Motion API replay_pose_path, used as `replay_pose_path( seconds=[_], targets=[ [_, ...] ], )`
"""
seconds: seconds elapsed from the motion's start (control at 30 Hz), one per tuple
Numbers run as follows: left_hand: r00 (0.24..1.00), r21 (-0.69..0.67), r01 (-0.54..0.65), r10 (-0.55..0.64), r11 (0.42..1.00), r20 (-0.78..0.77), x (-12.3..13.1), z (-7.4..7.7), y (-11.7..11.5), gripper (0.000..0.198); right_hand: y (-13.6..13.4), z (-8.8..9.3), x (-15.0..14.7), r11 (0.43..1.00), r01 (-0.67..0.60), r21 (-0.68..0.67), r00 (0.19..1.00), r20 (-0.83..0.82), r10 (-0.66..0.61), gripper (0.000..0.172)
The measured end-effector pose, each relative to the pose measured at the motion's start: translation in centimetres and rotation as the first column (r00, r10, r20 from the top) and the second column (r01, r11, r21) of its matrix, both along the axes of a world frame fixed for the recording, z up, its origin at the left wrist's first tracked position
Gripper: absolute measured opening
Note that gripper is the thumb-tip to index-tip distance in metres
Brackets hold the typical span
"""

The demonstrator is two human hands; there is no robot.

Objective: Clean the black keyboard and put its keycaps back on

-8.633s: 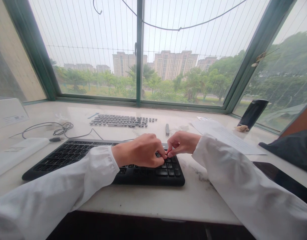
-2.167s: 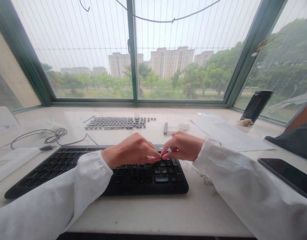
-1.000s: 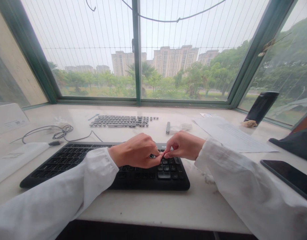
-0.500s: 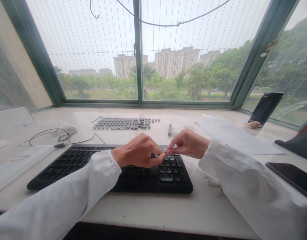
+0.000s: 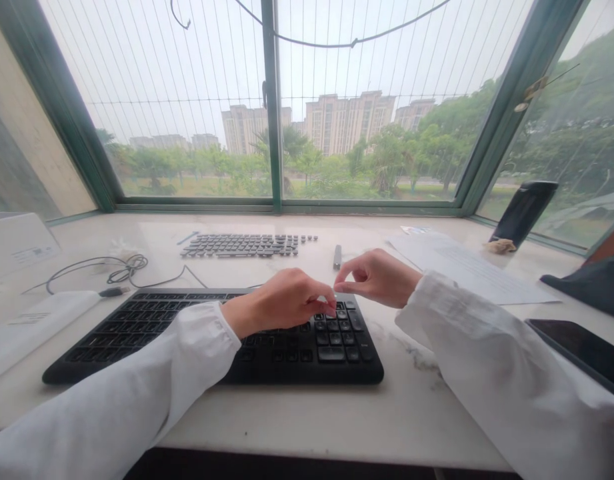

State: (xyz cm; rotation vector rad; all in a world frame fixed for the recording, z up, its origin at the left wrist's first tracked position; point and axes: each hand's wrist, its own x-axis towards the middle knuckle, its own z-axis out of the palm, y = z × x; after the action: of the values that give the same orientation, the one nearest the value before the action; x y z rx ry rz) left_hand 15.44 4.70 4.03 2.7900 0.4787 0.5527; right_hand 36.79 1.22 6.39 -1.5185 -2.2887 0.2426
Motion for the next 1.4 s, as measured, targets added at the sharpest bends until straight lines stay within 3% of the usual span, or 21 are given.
replay_pose_path(
  seconds=[0.5,1.4],
  targets=[
    [0.989,-0.006,-0.146,0.146,0.989,-0.033,0.36,-0.23,-0.23,0.018,0.21,-0.10,-0.02,1.000,0.005,0.010,1.000,0.012,-0.005,0.020],
    [0.987,0.102,-0.157,0.161,0.982,-0.026,0.28,-0.53,-0.30,0.021,0.51,-0.28,0.02,0.999,0.039,0.006,0.998,0.048,-0.039,0.020]
  ],
)
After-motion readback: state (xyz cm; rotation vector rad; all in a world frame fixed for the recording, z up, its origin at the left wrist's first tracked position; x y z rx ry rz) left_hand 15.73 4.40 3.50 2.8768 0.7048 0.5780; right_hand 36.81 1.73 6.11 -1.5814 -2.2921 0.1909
